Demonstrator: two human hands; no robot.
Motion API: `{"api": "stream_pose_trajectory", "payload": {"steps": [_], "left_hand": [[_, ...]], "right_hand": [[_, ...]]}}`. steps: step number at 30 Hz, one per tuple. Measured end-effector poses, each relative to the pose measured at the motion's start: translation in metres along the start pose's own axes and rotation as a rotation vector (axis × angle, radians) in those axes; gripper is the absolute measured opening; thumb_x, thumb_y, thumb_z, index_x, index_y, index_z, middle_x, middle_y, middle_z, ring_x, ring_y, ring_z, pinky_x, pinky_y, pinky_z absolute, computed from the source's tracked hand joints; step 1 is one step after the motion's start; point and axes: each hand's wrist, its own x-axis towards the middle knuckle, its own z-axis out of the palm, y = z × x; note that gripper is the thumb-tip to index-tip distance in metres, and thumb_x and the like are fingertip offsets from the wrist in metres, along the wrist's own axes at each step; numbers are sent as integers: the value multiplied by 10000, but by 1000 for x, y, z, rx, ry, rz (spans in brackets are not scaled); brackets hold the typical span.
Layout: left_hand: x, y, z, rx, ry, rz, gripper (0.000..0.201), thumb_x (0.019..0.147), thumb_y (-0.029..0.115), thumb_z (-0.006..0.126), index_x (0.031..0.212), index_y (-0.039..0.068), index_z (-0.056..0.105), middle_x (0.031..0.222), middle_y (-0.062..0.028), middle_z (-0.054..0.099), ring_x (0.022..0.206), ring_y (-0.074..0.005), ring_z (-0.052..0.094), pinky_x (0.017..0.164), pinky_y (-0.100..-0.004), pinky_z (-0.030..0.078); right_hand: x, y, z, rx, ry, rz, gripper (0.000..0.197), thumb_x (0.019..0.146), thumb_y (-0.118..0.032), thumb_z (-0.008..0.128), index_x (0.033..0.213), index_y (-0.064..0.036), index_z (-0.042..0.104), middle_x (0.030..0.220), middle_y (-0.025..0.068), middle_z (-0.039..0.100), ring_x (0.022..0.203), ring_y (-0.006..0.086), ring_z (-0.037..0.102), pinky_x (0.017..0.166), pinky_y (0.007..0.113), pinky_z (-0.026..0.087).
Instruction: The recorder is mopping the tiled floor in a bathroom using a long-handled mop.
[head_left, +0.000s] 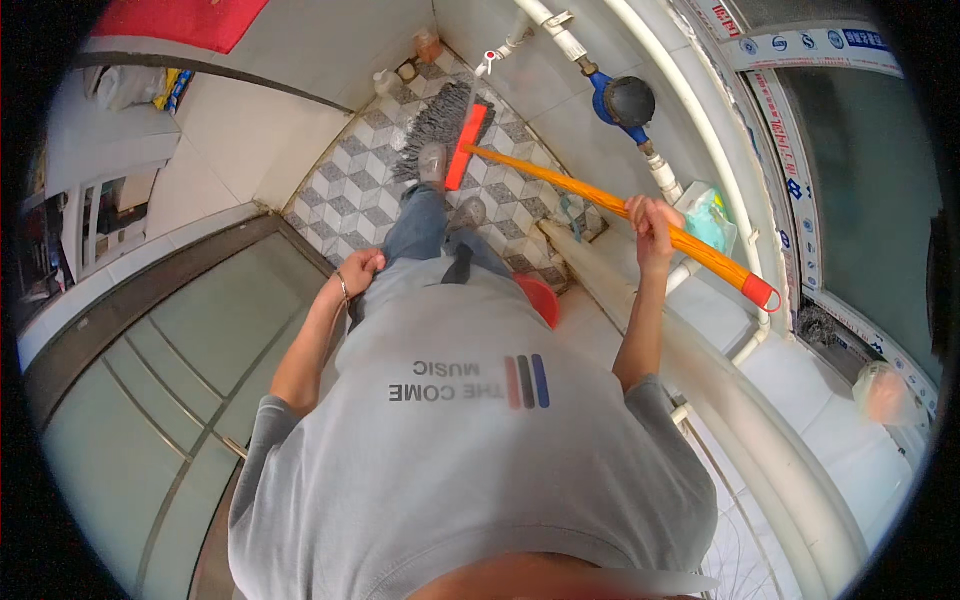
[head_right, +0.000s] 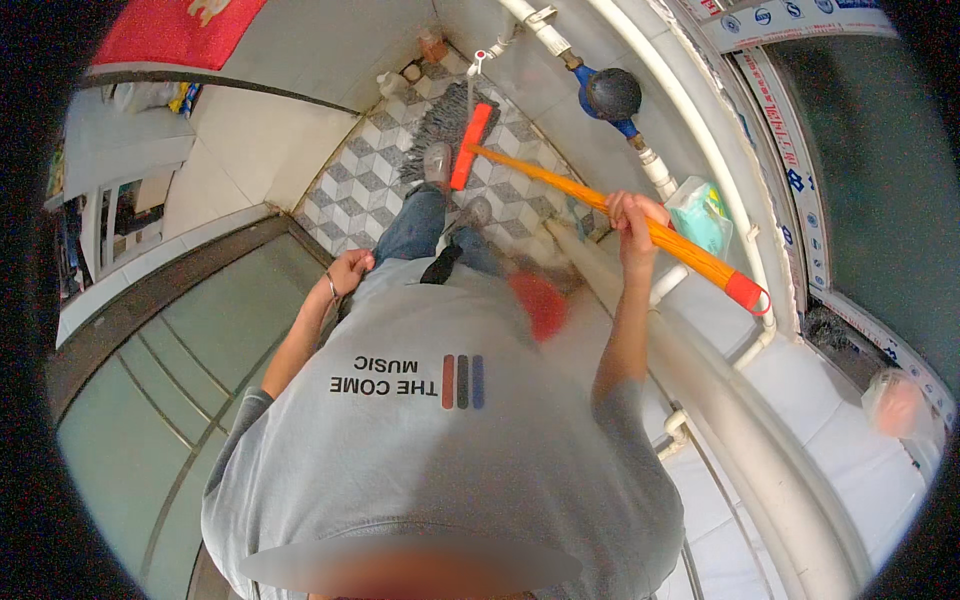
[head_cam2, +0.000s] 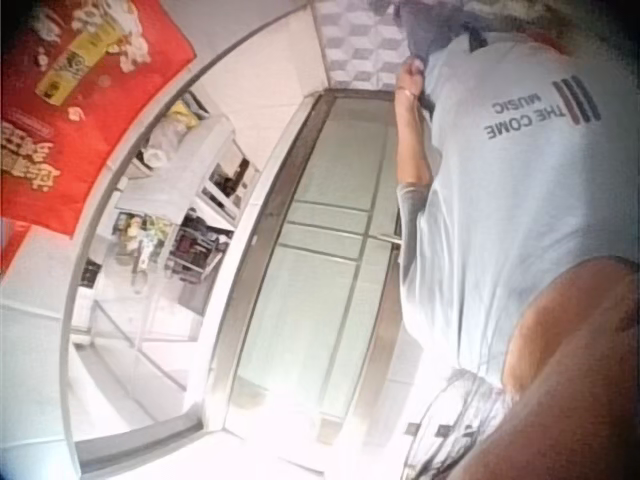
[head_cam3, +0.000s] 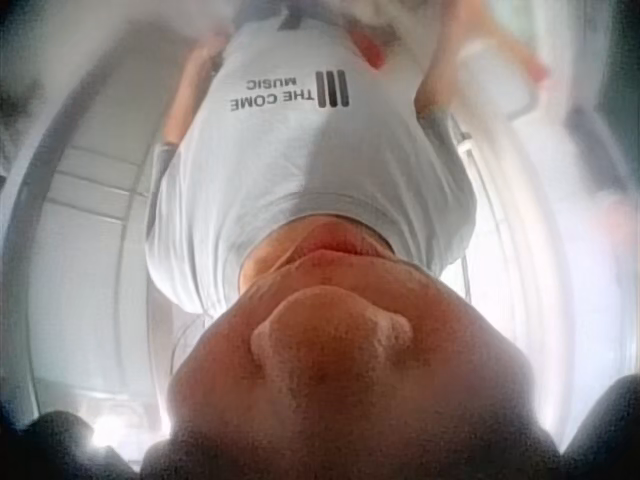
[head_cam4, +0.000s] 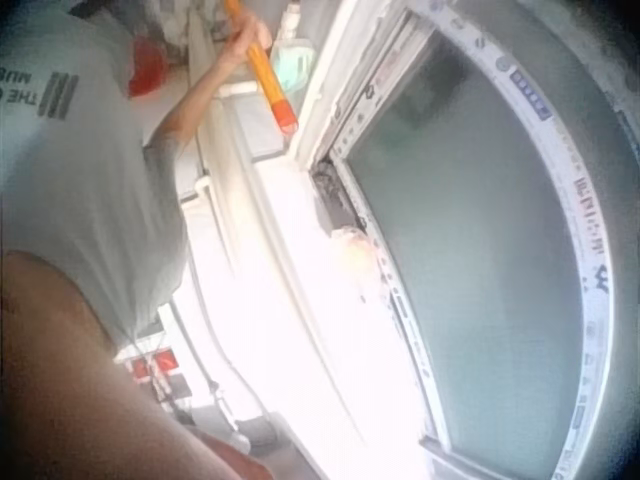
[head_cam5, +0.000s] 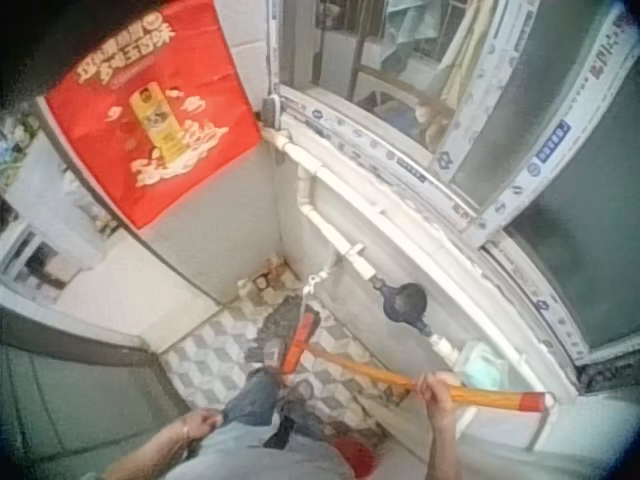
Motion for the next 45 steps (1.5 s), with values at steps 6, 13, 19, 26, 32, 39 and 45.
{"api": "stream_pose_trajectory", "payload": {"steps": [6, 13, 19, 26, 32, 39, 45], "left_hand": [[41, 39, -19, 21, -171, 131, 176, 857, 104, 428, 713, 31, 497, 605, -11, 439, 614, -97, 379, 595, -242, 355], [135, 63, -22, 468, -222, 180, 209, 845, 199, 469, 809, 15, 561, 757, -141, 583, 745, -234, 557, 674, -338, 429], [133, 63, -19, 461, -124, 290, 295, 774, 275, 596, 917, 21, 544, 891, -221, 567, 800, -348, 555, 720, -409, 438], [109, 69, 17, 481, 342, 264, 109, 840, 140, 466, 818, 35, 488, 707, -208, 543, 698, -397, 528, 621, -444, 417], [98, 78, 20, 423, 97, 251, 323, 869, 271, 422, 711, 14, 536, 692, -211, 559, 663, -401, 528, 581, -452, 405], [91, 116, 20, 413, 118, 159, 349, 834, 310, 473, 655, 30, 580, 639, -202, 559, 651, -383, 548, 581, -439, 424], [129, 80, 29, 530, 31, 131, 394, 830, 371, 441, 676, 45, 598, 687, -206, 576, 702, -386, 557, 642, -432, 444]], "right_hand": [[-26, 7, -12, -16, 195, -49, 320, 839, -130, 437, 538, -83, 339, 501, 26, 338, 521, 149, 352, 683, 327, 348], [-77, 22, -31, 155, 481, 11, 315, 851, -182, 425, 558, -93, 351, 508, 22, 326, 541, 163, 365, 747, 345, 347], [-91, 24, -32, 127, 694, -6, 266, 848, -187, 406, 602, -91, 365, 552, 34, 347, 606, 170, 385, 758, 346, 345], [-89, 22, -57, 154, 711, -2, 276, 848, -198, 401, 601, -90, 343, 551, 30, 337, 590, 164, 361, 742, 335, 336], [-75, 33, -60, 205, 721, 4, 285, 843, -201, 416, 596, -91, 326, 553, 25, 330, 576, 159, 344, 712, 326, 326], [-84, 35, -62, 195, 796, -38, 294, 828, -194, 429, 575, -91, 322, 519, 26, 314, 540, 161, 339, 679, 326, 336], [-81, 36, -63, 270, 651, -26, 320, 828, -183, 408, 536, -101, 305, 486, 24, 291, 516, 146, 314, 679, 327, 341]]}}
